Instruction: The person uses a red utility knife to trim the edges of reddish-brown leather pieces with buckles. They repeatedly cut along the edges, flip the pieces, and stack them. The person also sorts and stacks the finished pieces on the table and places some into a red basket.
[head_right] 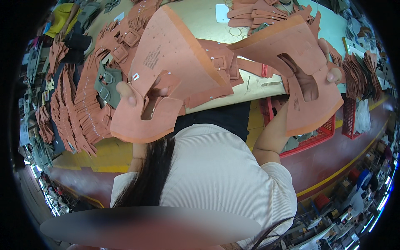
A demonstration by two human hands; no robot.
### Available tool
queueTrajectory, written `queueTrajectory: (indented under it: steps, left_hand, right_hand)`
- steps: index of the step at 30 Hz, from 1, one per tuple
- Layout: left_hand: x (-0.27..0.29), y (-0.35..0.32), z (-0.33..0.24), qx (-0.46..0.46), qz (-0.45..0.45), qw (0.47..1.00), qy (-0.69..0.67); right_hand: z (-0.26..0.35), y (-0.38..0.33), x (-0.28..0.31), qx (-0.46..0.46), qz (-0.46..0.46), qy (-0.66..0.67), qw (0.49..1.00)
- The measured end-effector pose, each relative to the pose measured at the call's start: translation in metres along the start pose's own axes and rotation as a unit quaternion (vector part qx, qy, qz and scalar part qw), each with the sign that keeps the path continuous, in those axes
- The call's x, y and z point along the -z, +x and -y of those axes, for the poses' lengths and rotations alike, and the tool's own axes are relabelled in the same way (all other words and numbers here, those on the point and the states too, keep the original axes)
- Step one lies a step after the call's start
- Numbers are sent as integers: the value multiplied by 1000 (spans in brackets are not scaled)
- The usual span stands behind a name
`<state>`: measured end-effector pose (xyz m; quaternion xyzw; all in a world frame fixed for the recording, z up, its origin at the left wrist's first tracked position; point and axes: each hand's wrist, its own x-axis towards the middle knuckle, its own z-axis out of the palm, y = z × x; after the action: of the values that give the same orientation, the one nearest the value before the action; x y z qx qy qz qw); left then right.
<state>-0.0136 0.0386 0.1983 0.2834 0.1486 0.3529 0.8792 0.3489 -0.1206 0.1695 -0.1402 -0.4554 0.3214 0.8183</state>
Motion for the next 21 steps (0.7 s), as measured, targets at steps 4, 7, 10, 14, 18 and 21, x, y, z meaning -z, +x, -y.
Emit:
queueTrajectory:
  steps: [4,7,10,14,18,21]
  left_hand:
    - [10,-4,9,-39,-27,997,52]
    - [17,-1,8,-41,-19,996,81]
    - [17,2,4,-4,-31,998,49]
    - [8,2,3,21,-40,999,-17]
    - [5,2,-3,29,-29,999,-34]
    - [3,6,-6,67,23,994,-85]
  right_hand:
    - [4,3,-2,-22,1,46,999]
    - [5,3,-3,-29,-1,18,999]
    - [6,2,-4,-27,-15,29,999]
    - [7,3,-5,-54,-38,46,997]
    - [4,6,-8,-71,-13,92,993]
    - [4,6,-14,-82,-22,76,993]
